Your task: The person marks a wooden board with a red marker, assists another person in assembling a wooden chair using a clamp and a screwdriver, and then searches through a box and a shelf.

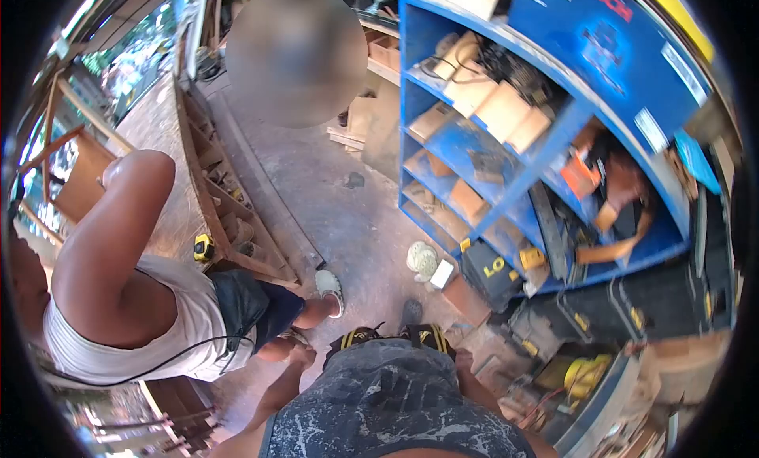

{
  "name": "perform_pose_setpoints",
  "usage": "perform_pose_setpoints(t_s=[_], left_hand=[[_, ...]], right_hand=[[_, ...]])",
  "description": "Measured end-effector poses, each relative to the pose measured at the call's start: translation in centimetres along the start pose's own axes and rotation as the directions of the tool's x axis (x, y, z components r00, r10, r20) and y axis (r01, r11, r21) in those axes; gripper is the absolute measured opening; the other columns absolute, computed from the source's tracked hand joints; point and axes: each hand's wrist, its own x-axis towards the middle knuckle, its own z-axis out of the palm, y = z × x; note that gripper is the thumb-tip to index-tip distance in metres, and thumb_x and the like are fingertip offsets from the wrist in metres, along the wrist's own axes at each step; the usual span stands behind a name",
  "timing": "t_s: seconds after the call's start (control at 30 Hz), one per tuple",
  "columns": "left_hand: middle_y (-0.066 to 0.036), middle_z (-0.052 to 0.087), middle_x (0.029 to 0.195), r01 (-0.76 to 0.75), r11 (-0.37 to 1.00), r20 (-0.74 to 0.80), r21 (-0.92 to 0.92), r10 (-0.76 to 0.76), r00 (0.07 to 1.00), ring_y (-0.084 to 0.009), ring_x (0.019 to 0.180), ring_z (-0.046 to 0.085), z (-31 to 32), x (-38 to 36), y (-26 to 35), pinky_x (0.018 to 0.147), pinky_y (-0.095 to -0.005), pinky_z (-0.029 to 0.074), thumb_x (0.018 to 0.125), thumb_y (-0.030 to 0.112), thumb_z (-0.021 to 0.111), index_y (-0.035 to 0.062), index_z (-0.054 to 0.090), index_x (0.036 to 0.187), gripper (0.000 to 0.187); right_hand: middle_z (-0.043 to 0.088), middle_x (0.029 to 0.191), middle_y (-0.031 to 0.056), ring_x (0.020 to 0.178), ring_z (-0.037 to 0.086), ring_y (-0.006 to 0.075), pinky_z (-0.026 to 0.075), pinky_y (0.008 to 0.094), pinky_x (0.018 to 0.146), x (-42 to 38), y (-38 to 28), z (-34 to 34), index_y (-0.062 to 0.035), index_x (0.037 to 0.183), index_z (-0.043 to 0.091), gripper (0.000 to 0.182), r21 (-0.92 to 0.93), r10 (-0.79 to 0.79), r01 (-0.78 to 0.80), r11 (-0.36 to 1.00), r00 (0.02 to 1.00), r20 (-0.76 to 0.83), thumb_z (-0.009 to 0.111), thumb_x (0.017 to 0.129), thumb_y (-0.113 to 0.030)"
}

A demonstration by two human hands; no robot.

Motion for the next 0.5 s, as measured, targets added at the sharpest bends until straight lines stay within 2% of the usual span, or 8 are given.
perform_pose_setpoints(t_s=[0.07,0.1,0.17,0.3,0.4,0.43,0.47,0.5], left_hand=[[-0.018,0.067,0.096,-0.110,0.921,-0.214,-0.375,0.029,0.976,-0.0342,0.095,0.064,-3.6,0.5,6.3,0.086,-0.0413,0.050,0.081,0.031,0.054,0.0080,0.070,0.094,0.031],[-0.017,0.067,0.099,-0.077,0.849,-0.263,-0.522,-0.074,0.962,-0.0330,0.095,0.064,-7.7,-1.3,10.8,0.086,-0.0397,0.050,0.081,0.030,0.055,0.0090,0.070,0.100,0.032],[-0.016,0.067,0.100,-0.071,0.770,-0.269,-0.634,-0.133,0.954,-0.0323,0.097,0.064,-9.3,0.2,15.2,0.088,-0.0391,0.049,0.080,0.028,0.056,0.0095,0.070,0.101,0.031],[-0.017,0.067,0.100,-0.094,0.727,-0.334,-0.681,-0.193,0.923,-0.0311,0.098,0.064,-12.4,1.3,16.8,0.089,-0.0386,0.049,0.080,0.027,0.057,0.0079,0.070,0.098,0.030],[-0.018,0.067,0.100,0.153,0.763,-0.130,-0.628,-0.297,0.946,-0.0296,0.097,0.065,-9.5,3.8,14.0,0.088,-0.0380,0.049,0.079,0.034,0.057,0.0047,0.070,0.096,0.036],[-0.017,0.068,0.100,0.181,0.811,-0.107,-0.557,-0.286,0.952,-0.0288,0.096,0.065,-7.7,4.6,13.0,0.088,-0.0381,0.049,0.079,0.037,0.057,0.0052,0.070,0.095,0.038],[-0.015,0.069,0.094,0.187,0.704,-0.058,-0.685,-0.309,0.949,-0.0286,0.088,0.066,-4.5,5.7,11.8,0.080,-0.0391,0.050,0.082,0.035,0.054,0.0076,0.070,0.088,0.033],[-0.013,0.070,0.088,0.189,0.581,-0.009,-0.792,-0.320,0.947,-0.0285,0.081,0.066,-0.9,7.1,10.7,0.073,-0.0401,0.050,0.085,0.033,0.050,0.0100,0.070,0.081,0.030]], right_hand=[[0.069,0.080,0.0087,0.079,0.066,0.0222,0.051,0.0327,0.076,4.6,-7.7,-7.2,-0.0072,0.080,0.070,0.022,0.141,-0.047,0.061,0.988,0.994,-0.099,0.064,0.075,-0.028],[0.070,0.083,0.0069,0.080,0.066,0.0219,0.051,0.0317,0.077,8.0,-9.2,-8.8,-0.0066,0.081,0.070,0.022,0.128,-0.076,0.084,0.988,0.995,-0.064,0.064,0.076,-0.027],[0.070,0.085,0.0082,0.081,0.066,0.0225,0.051,0.0317,0.078,13.8,-12.6,-11.6,-0.0068,0.083,0.069,0.023,0.026,-0.156,0.158,0.987,0.986,-0.051,0.065,0.076,-0.028],[0.070,0.086,0.0091,0.083,0.067,0.0255,0.052,0.0332,0.077,19.4,-21.3,-14.8,-0.0083,0.084,0.069,0.023,-0.015,-0.305,0.305,0.952,0.949,-0.083,0.066,0.076,-0.029],[0.069,0.086,0.0143,0.084,0.067,0.0305,0.053,0.0360,0.076,25.7,-22.9,-11.2,-0.0095,0.087,0.069,0.025,-0.294,-0.433,0.421,0.858,0.901,0.024,0.066,0.075,-0.032],[0.069,0.086,0.0155,0.084,0.067,0.0310,0.053,0.0364,0.075,24.6,-25.1,-10.9,-0.0092,0.088,0.069,0.025,-0.253,-0.434,0.431,0.866,0.900,0.047,0.066,0.075,-0.031],[0.069,0.086,0.0167,0.084,0.067,0.0314,0.053,0.0369,0.075,22.9,-28.0,-11.0,-0.0089,0.089,0.069,0.026,-0.212,-0.434,0.439,0.873,0.898,0.070,0.066,0.075,-0.030],[0.068,0.085,0.0175,0.084,0.067,0.0311,0.053,0.0371,0.074,21.0,-31.1,-11.1,-0.0082,0.090,0.069,0.026,-0.008,-0.405,0.406,0.914,0.911,0.080,0.066,0.075,-0.029]])
